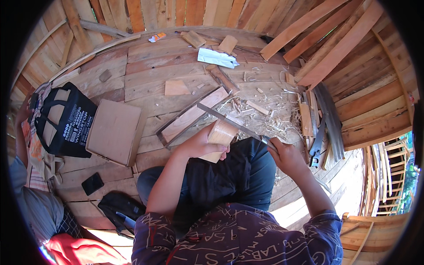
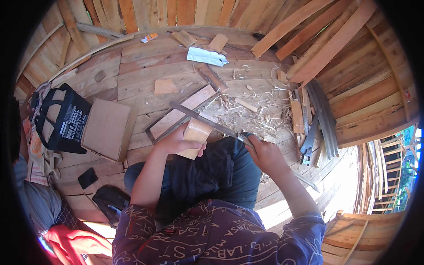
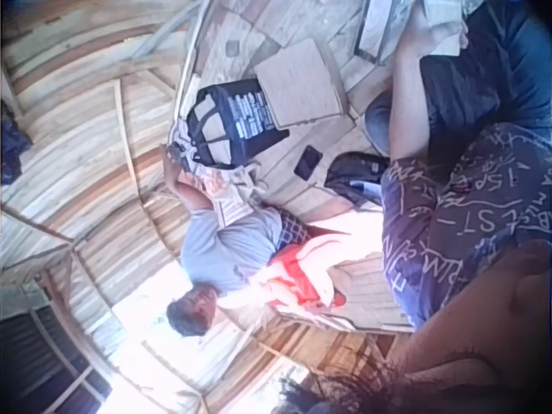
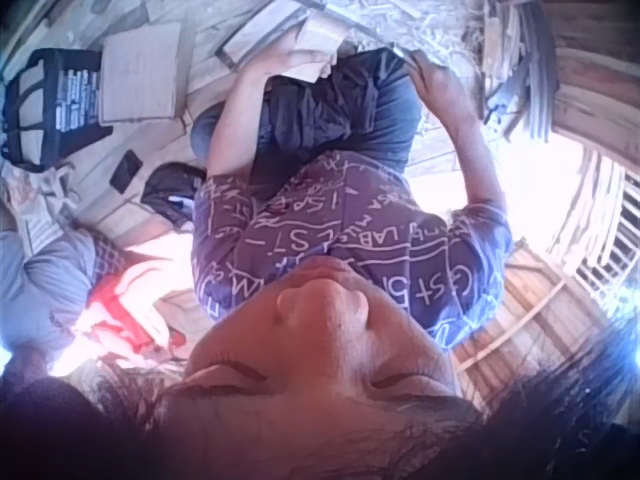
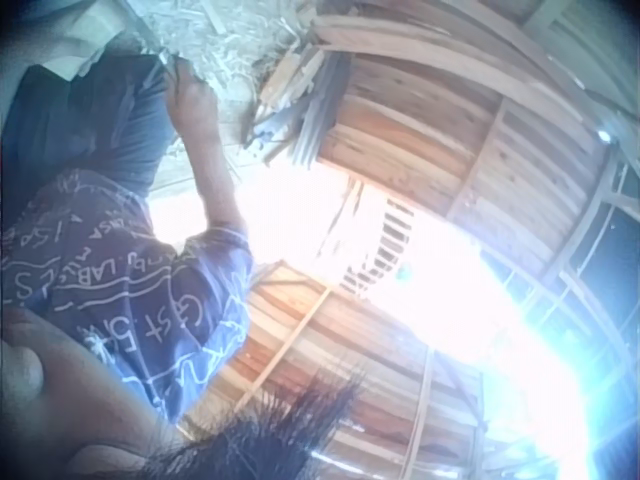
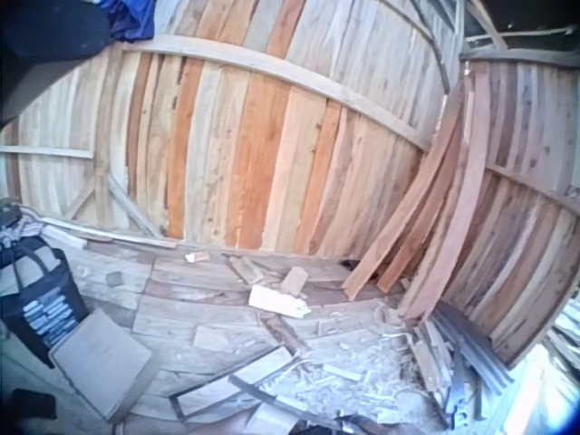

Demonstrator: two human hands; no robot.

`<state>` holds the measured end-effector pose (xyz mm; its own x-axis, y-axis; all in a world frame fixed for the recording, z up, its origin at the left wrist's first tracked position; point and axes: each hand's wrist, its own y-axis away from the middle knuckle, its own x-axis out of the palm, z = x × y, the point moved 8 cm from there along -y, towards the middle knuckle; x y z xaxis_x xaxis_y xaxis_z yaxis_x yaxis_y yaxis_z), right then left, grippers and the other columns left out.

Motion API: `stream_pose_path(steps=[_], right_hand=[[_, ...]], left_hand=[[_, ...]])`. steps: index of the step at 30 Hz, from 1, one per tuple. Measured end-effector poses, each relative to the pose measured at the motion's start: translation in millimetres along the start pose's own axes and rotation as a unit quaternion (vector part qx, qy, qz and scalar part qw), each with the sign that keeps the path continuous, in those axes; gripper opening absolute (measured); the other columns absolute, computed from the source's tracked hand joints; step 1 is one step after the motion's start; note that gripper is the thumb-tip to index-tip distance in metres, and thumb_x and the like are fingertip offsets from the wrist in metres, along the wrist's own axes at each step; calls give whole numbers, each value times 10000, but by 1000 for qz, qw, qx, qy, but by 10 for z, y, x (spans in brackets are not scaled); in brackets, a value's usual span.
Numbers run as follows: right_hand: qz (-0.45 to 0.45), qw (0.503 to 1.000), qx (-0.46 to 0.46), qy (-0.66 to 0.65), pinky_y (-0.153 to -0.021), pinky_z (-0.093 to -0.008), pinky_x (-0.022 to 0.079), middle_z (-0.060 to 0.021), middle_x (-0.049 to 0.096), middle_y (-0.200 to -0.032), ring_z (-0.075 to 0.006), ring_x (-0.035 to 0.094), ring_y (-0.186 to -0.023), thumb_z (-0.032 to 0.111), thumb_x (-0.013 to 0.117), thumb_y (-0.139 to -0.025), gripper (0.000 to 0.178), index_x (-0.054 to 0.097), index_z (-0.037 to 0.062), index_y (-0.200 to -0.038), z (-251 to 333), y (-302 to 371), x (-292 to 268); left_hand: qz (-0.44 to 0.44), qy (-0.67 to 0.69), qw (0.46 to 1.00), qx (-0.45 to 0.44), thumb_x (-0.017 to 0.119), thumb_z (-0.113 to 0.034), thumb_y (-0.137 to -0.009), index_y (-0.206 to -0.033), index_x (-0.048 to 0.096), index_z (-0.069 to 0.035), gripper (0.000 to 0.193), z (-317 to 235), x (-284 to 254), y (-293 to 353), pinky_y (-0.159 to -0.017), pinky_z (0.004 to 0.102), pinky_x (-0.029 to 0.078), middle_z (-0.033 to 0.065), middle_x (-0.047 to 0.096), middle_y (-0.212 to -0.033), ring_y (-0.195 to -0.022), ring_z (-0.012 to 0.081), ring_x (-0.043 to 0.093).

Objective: The person saws a small rectangular block of wood with a handsaw while holding it against a larger wooden support.

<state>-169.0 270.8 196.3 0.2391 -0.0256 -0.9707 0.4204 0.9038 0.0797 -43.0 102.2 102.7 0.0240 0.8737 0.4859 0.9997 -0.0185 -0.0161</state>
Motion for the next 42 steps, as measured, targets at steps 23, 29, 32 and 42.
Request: stream_pose_path(steps=[23, 29, 32, 42], right_hand=[[66, 961, 114, -244, -570, -379, 429, -147, 543, -635, -280, 549, -565, 203, 578, -968, 206, 546, 10, -904, -448, 256, 717], [-2, 954, 175, -243, -592, -405, 440, -155, 542, -612, -281, 580, -589, 254, 648, -920, 274, 583, -3, -853, -1086, 423, 1320], [-37, 937, 208, -278, -509, -373, 446, -105, 532, -565, -210, 569, -510, 257, 675, -905, 305, 569, -15, -815, -1279, 435, 1418], [79, 784, 349, -506, -353, -336, 461, -52, 484, -490, -158, 490, -359, 195, 652, -918, 331, 485, 38, -679, -1262, 326, 1562]], left_hand=[[-344, -496, 797, -18, 632, -35, -790, -1241, 427, -35, 495, 122, -913, 66, -896, 462, 481, 232, 548, -1195, -1074, 414, 575], [-346, -543, 765, -6, 688, -114, -767, -1273, 379, 12, 606, 92, -918, 60, -967, 479, 442, 271, 478, -1236, -1140, 465, 509], [-331, -562, 757, -19, 710, -147, -754, -1293, 340, 33, 678, 118, -876, 9, -978, 478, 438, 288, 459, -1258, -1151, 478, 504], [-337, -530, 766, -132, 809, -272, -719, -1252, 406, 5, 723, 315, -1114, -12, -909, 459, 486, 288, 621, -1095, -1062, 434, 603]])
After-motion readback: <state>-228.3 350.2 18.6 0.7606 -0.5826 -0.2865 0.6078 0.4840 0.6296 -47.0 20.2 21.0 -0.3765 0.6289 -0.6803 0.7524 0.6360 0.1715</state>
